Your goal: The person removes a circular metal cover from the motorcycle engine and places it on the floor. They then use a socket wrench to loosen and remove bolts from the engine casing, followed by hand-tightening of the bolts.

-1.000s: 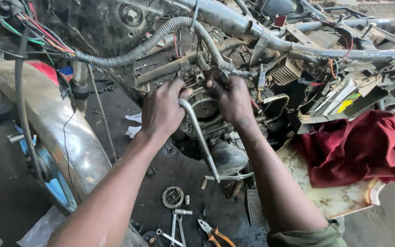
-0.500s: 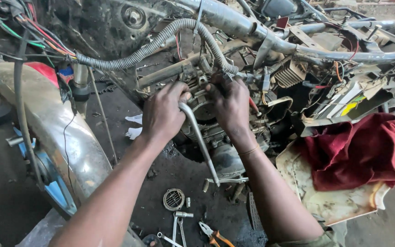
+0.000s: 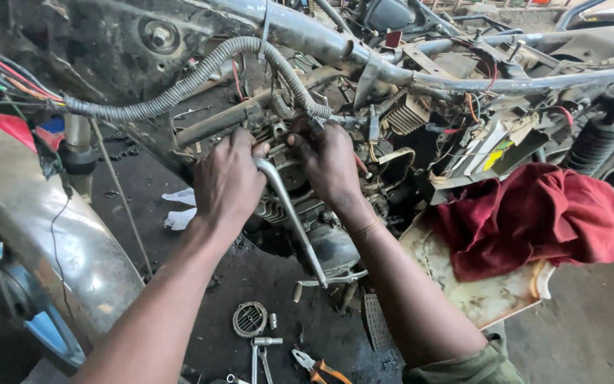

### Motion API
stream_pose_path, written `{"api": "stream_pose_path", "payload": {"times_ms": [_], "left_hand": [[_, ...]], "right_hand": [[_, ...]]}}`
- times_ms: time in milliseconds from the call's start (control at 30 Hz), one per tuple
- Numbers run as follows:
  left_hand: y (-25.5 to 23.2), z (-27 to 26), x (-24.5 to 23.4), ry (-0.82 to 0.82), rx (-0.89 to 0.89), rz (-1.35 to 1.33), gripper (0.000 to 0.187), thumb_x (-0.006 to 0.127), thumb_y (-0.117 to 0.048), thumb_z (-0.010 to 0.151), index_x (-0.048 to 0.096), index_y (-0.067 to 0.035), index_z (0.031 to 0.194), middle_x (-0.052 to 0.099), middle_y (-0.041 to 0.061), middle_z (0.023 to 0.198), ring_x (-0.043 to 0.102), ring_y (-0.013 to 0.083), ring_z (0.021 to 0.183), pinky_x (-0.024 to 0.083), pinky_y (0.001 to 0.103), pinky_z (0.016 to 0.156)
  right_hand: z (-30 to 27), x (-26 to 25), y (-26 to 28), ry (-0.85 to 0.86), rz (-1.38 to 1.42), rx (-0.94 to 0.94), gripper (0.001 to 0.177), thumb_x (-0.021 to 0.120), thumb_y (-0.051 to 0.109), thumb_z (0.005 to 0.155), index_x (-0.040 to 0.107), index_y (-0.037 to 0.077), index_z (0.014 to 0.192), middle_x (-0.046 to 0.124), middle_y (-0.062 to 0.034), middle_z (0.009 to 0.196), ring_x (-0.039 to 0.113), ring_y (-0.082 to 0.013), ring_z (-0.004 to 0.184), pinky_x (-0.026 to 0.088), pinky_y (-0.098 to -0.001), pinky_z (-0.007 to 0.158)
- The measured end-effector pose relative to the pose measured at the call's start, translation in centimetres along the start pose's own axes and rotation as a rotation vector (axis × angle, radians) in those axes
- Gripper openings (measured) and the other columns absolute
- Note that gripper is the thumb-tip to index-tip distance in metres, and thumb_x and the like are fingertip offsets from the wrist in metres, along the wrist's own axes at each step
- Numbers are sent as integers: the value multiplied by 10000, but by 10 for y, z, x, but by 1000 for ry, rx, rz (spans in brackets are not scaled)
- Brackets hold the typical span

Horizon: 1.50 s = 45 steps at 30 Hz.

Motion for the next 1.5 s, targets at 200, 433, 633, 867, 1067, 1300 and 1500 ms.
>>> {"api": "stream_pose_path", "payload": {"times_ms": [200,433,633,867,1067,1300,1500], "left_hand": [[-7,-4,-8,20,107,45,225,587,-284,1038,652,-75,1086,683,171,932,725,435,857,574,587,734],[-18,0,-16,76,203,172,198,517,-249,1047,644,-98,1066,670,139,877,733,401,812,587,554,689],[-12,5,-19,52,216,160,157,527,-196,995,644,-108,1052,684,146,869,727,418,835,583,570,716],[-2,7,-4,111,247,194,185,486,-139,969,651,-131,1052,673,148,821,722,429,791,581,589,699],[-11,14,-21,144,254,184,274,481,-51,894,694,-143,1038,684,148,786,728,419,794,586,580,708],[-8,11,-19,79,244,187,239,485,-64,890,705,-125,961,697,157,743,737,416,760,585,560,697],[0,3,-4,28,326,212,239,516,-18,872,684,-81,1029,698,180,830,734,427,768,590,559,668]], "right_hand": [[-3,-7,6,-60,-76,98,273,831,312,854,744,105,1010,634,-198,895,689,-428,918,552,-459,844],[-3,-4,-4,-98,-83,10,170,750,321,933,740,160,985,610,-145,840,697,-406,854,558,-424,785],[0,6,11,-48,-167,-33,104,718,261,958,738,172,1009,630,-130,776,703,-375,817,552,-416,737],[2,4,5,-36,-145,-21,97,733,245,947,745,185,1023,667,-161,807,684,-417,849,554,-434,755],[-3,-3,16,-123,-123,31,170,820,319,896,752,174,949,630,-146,818,690,-391,823,546,-406,779],[-5,3,23,-144,-178,-42,146,778,303,947,754,165,988,553,-111,768,675,-375,807,539,-381,775],[-4,4,10,-121,-143,-6,72,772,241,943,775,174,968,576,-119,781,673,-344,782,536,-372,772]]}}
Point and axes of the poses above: each hand's wrist, its own z-axis towards the middle knuckle, its own x-axis out of the palm, y = z × x, the point moved 6 cm from there along z, towards the middle knuckle
